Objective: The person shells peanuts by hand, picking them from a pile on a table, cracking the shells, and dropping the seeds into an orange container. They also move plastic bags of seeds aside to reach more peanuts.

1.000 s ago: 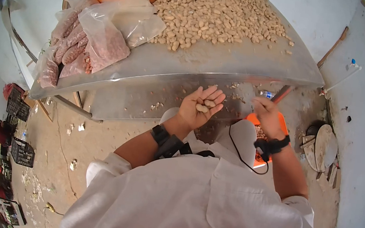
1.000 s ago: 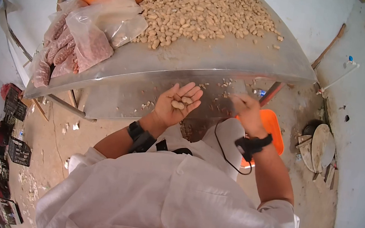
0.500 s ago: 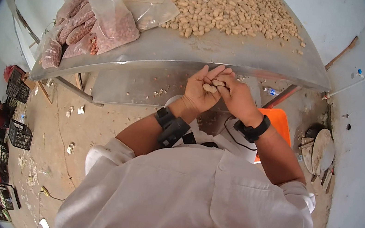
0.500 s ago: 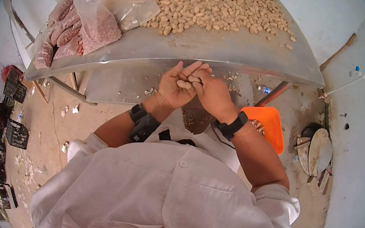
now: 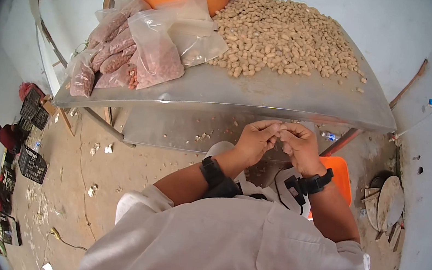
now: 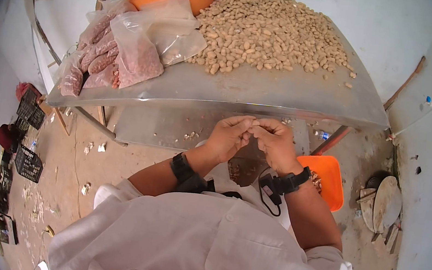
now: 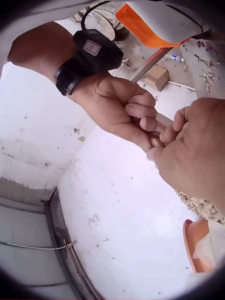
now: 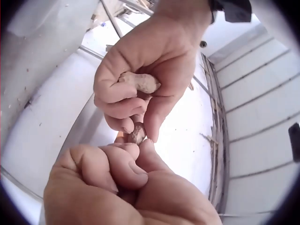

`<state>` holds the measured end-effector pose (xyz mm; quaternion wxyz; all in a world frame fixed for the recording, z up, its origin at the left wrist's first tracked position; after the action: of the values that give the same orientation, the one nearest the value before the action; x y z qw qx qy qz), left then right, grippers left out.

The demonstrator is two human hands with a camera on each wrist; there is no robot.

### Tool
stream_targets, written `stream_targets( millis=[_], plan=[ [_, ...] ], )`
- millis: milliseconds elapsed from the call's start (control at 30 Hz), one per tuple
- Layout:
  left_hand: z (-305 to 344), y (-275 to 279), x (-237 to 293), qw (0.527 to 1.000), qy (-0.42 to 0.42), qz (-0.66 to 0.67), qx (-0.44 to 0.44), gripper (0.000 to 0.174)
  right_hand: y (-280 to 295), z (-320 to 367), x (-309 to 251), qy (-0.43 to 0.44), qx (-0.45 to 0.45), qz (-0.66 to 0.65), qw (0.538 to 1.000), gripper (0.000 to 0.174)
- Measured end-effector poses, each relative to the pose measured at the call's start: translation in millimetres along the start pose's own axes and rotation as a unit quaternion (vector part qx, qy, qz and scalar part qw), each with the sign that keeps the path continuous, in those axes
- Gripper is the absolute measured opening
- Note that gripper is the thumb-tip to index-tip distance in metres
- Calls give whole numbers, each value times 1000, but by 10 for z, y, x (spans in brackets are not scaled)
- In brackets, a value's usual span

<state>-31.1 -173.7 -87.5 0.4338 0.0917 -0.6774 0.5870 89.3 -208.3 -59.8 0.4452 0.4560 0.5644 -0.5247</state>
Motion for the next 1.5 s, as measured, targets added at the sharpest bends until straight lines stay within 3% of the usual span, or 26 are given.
stream_targets(
  millis=[233, 333, 533, 833, 1133, 1333, 1500],
  plan=[
    [-7, -22, 53, 979, -46, -194, -51, 22, -3, 37, -16, 41, 8, -29, 999, 10],
    [34, -109, 200, 927, -112, -344, -100, 21, 6, 38, -63, 48, 4, -29, 998, 10],
    [30, -230, 315, 861, -218, -446, -111, 23, 19, 17, -47, 78, 14, -29, 996, 10],
    [17, -237, 283, 858, -188, -456, -140, 20, 14, 29, -67, 85, 20, -4, 996, 11],
    [68, -296, 291, 868, -211, -442, -77, 17, -10, -19, 23, 97, 35, -45, 994, 11],
    [-15, -281, 198, 919, -200, -333, -68, 19, -70, -34, 97, 98, 75, -182, 975, 14],
    [-59, -319, 106, 976, -120, -176, -47, 19, -78, -66, 144, 72, 79, -295, 950, 15]
  ],
)
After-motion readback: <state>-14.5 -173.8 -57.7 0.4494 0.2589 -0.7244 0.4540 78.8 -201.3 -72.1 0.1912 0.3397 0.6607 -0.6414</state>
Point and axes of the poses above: each hand's wrist, its own z-axis away from the middle knuckle, its own y-axis out of the back of the hand, x = y × z, the point moved 5 cm from there along -z, towards the middle knuckle, and after that the axes turned 7 degrees about z, right-handed, at the moved point
